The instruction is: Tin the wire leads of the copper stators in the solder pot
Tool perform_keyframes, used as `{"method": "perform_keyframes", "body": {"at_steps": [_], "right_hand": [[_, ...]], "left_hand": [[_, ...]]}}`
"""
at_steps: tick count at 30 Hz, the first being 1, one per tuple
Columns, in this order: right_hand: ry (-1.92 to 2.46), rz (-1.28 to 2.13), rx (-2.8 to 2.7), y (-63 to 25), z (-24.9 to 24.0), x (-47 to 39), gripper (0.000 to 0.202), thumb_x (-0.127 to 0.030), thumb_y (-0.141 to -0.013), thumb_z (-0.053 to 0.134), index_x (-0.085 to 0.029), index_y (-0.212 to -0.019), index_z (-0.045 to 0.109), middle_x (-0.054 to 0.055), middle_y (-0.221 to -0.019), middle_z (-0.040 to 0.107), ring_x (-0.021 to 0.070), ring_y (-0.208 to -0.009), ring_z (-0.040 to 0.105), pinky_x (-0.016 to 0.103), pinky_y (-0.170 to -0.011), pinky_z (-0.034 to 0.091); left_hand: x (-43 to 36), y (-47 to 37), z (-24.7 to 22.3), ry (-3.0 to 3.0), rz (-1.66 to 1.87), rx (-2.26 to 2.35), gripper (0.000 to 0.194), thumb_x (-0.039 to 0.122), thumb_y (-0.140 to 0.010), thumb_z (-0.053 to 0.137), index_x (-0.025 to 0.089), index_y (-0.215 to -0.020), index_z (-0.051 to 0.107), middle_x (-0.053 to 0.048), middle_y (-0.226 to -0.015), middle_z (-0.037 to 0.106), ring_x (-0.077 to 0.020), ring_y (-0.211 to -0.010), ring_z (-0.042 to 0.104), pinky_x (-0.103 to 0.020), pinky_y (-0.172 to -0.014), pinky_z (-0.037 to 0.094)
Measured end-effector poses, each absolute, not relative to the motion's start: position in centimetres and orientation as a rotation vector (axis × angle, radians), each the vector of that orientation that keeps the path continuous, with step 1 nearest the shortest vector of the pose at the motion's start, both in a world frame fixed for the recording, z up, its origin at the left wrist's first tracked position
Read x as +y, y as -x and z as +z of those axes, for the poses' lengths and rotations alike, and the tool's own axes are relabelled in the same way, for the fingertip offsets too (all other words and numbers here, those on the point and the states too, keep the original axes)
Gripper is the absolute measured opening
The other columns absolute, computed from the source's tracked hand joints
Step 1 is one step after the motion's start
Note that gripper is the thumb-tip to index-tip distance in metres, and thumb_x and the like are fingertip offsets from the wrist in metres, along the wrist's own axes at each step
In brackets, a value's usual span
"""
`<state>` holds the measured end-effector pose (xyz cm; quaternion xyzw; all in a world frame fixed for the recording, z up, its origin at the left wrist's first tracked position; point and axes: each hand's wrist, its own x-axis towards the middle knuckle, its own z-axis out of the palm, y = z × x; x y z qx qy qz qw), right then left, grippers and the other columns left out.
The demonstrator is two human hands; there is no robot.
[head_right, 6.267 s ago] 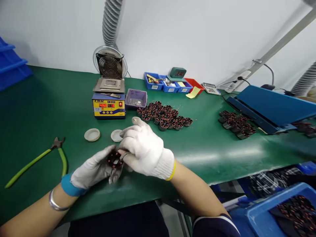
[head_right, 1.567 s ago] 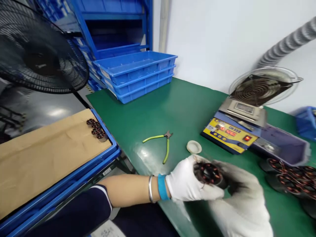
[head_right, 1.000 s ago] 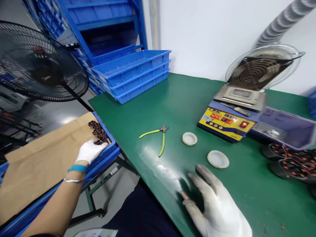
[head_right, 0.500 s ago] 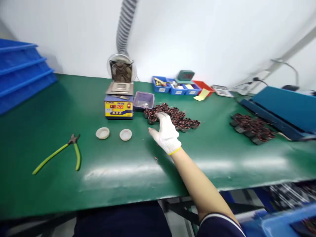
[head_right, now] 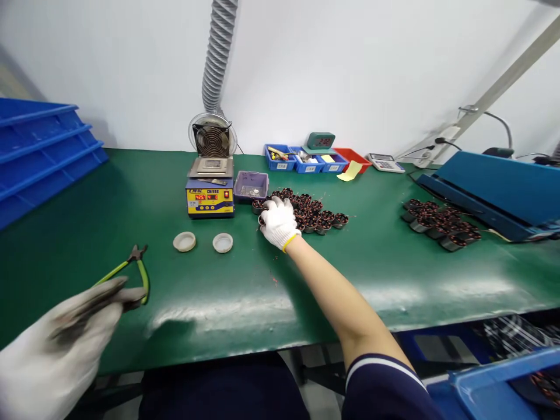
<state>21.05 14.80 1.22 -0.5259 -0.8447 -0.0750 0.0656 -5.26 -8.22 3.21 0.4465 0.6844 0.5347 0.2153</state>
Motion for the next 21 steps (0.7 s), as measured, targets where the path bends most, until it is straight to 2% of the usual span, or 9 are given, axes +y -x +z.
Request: {"method": "perform_keyframes", "body": {"at_steps": [2,4,7,8,10,13,15,19,21], "right_hand": [[1.407,-0.124,-2.56,-20.9,1.6,12.3,0.015,-0.025,-0.079,0.077,-0.018,-0.092,0.074,0.011,-0.139,0.051,0.0378,-0.138,0.032,0.057,-0.116,0.026],[1.087,0.09,-2.544,-20.3,1.9,9.3,0.016,-0.025,-0.074,0.081,-0.02,-0.087,0.072,0.009,-0.14,0.051,0.0366,-0.139,0.033,0.055,-0.114,0.033],[0.636,0.399,-2.443,-19.1,2.1,5.9,0.016,-0.024,-0.075,0.078,-0.022,-0.089,0.07,0.008,-0.139,0.052,0.0335,-0.139,0.036,0.054,-0.112,0.039],[0.572,0.433,-2.374,-18.7,2.0,5.3,0.016,-0.025,-0.078,0.076,-0.022,-0.093,0.069,0.009,-0.138,0.052,0.0322,-0.138,0.039,0.054,-0.112,0.039],[0.529,0.407,-2.183,-18.1,1.4,4.7,0.021,-0.028,-0.084,0.072,-0.022,-0.103,0.067,0.011,-0.131,0.057,0.0297,-0.129,0.049,0.053,-0.111,0.041],[0.516,0.333,-2.007,-17.4,0.2,4.9,0.023,-0.026,-0.089,0.068,-0.021,-0.112,0.063,0.01,-0.112,0.064,0.0251,-0.109,0.061,0.05,-0.107,0.045],[0.536,0.351,-1.986,-17.0,-0.5,5.1,0.015,-0.021,-0.092,0.064,-0.021,-0.107,0.064,0.007,-0.104,0.066,0.0225,-0.101,0.064,0.048,-0.106,0.047],[0.614,0.53,-1.864,-16.3,-1.2,5.0,0.01,-0.016,-0.093,0.059,-0.021,-0.095,0.067,0.004,-0.095,0.067,0.0194,-0.093,0.066,0.043,-0.104,0.048],[0.618,0.61,-1.819,-16.3,-1.0,5.0,0.011,-0.015,-0.092,0.057,-0.021,-0.09,0.066,0.004,-0.091,0.067,0.019,-0.091,0.066,0.042,-0.104,0.047]], "left_hand": [[-5.3,4.1,3.6,-1.063,1.361,1.67,0.061,0.052,-0.071,0.075,0.016,-0.118,0.061,-0.013,-0.104,0.075,-0.0248,-0.076,0.073,-0.036,-0.066,0.063],[-2.0,3.0,3.3,-0.946,1.046,1.29,0.072,0.049,-0.064,0.078,0.02,-0.126,0.056,-0.014,-0.116,0.071,-0.024,-0.074,0.072,-0.03,-0.053,0.058],[1.6,1.8,2.0,-0.929,0.695,0.805,0.072,0.04,-0.052,0.086,0.017,-0.116,0.061,-0.009,-0.089,0.071,-0.0203,-0.064,0.067,-0.025,-0.047,0.051],[2.2,1.6,1.6,-0.946,0.687,0.726,0.068,0.039,-0.051,0.088,0.016,-0.11,0.063,-0.006,-0.081,0.069,-0.0179,-0.061,0.064,-0.023,-0.047,0.049],[2.7,1.3,0.8,-0.973,0.822,0.701,0.062,0.039,-0.053,0.09,0.014,-0.104,0.063,-0.005,-0.078,0.066,-0.015,-0.062,0.061,-0.022,-0.051,0.048],[2.6,1.2,0.3,-0.978,1.072,0.81,0.064,0.041,-0.06,0.088,0.014,-0.111,0.06,-0.009,-0.097,0.067,-0.018,-0.079,0.063,-0.026,-0.066,0.053],[2.5,1.1,0.1,-0.964,1.141,0.886,0.067,0.039,-0.061,0.089,0.014,-0.114,0.058,-0.01,-0.106,0.065,-0.0191,-0.087,0.063,-0.029,-0.073,0.054],[2.2,0.7,0.3,-0.874,1.115,0.949,0.061,0.029,-0.059,0.089,0.015,-0.109,0.058,-0.005,-0.095,0.064,-0.0134,-0.072,0.059,-0.027,-0.066,0.053],[2.1,0.7,0.6,-0.81,1.111,0.908,0.058,0.025,-0.056,0.09,0.016,-0.106,0.06,-0.004,-0.094,0.065,-0.0145,-0.074,0.06,-0.028,-0.067,0.053]]}}
